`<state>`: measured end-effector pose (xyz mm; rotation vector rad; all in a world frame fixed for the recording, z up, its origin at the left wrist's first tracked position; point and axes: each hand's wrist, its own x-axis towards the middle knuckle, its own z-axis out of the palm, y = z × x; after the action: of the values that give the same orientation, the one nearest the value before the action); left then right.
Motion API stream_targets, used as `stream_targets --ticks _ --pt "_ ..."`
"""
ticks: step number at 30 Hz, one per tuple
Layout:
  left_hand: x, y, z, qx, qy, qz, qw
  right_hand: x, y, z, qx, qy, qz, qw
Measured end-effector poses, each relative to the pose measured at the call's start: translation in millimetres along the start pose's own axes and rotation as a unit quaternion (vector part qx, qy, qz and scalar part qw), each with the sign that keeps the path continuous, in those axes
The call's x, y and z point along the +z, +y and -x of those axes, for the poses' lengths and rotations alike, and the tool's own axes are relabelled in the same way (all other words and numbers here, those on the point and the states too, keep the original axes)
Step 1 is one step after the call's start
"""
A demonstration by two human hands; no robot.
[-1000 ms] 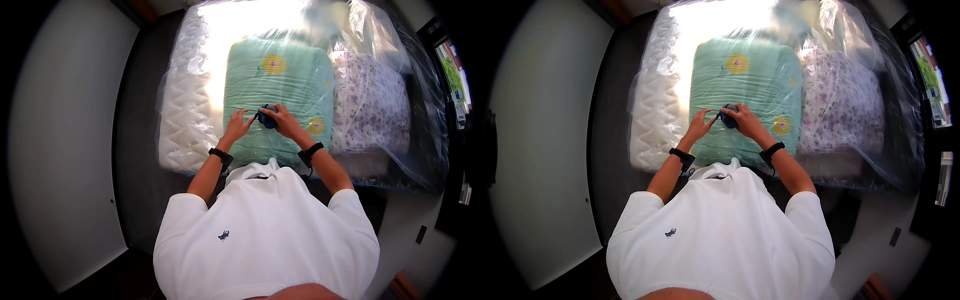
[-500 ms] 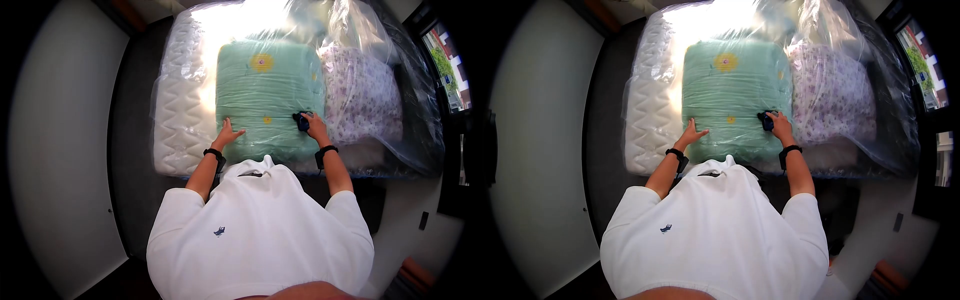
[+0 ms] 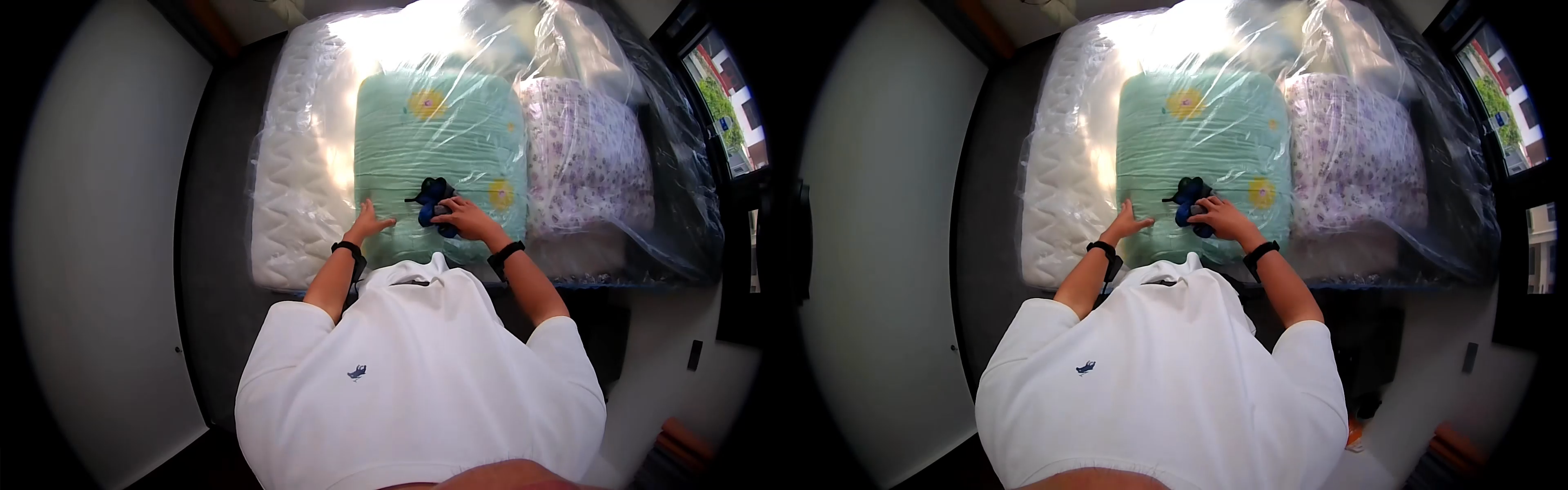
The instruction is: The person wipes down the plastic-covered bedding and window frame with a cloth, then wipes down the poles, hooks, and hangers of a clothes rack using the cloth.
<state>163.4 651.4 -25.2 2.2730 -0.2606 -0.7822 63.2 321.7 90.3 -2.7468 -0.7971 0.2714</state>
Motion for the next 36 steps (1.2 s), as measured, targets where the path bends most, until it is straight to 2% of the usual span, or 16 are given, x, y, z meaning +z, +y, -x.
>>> stream_targets --ticks 4,8,9,11,12,14,15,17,18,20,22,24,26,29,34,36 --pt "8 -7 9 0.011 0.018 0.018 1.000 6 51 54 0.151 0.005 0.055 0.987" --pt "25 -16 12 0.028 0.080 0.034 0.996 12 74 89 0.357 -0.043 0.007 0.933" --pt "24 -8 19 0.026 0.078 0.039 0.996 10 72 89 0.357 -0.047 0.009 0.933" --pt "9 29 44 -0.035 0.155 -0.135 0.978 1 67 85 0.335 -0.036 -0.144 0.931" --pt "7 37 47 -0.034 0.155 -0.134 0.978 -6 58 76 0.335 -0.036 -0.142 0.931" --pt "7 53 53 0.102 0.247 -0.242 0.933 -17 25 50 0.139 0.100 -0.246 0.954" --pt "3 72 62 0.104 0.244 -0.242 0.933 -27 7 35 0.125 0.088 -0.273 0.950" --pt "-7 112 85 0.238 0.183 -0.139 0.944 -44 -30 5 0.076 0.079 -0.315 0.943" --pt "-5 117 83 0.237 0.180 -0.141 0.944 -51 -47 -8 0.040 0.081 -0.329 0.940" --pt "-7 124 77 0.363 0.074 0.060 0.927 -61 -68 -23 0.049 0.031 -0.344 0.937" --pt "1 116 69 0.320 0.095 0.035 0.942 -51 -73 -32 -0.023 0.100 -0.244 0.964" --pt "10 103 57 0.231 0.135 -0.009 0.963 -35 -61 -40 0.010 0.084 -0.241 0.967" --pt "14 88 56 0.215 0.150 -0.042 0.964 -8 -44 -38 0.097 0.080 -0.098 0.987" --pt "24 47 56 0.183 0.160 -0.060 0.968 24 -30 -32 0.189 0.007 -0.051 0.981" --pt "28 -17 64 0.128 0.129 -0.036 0.983 41 -29 -35 0.230 0.007 -0.096 0.968" --pt "24 -40 62 0.064 0.145 -0.014 0.987 55 -22 -38 0.232 0.012 -0.105 0.967"
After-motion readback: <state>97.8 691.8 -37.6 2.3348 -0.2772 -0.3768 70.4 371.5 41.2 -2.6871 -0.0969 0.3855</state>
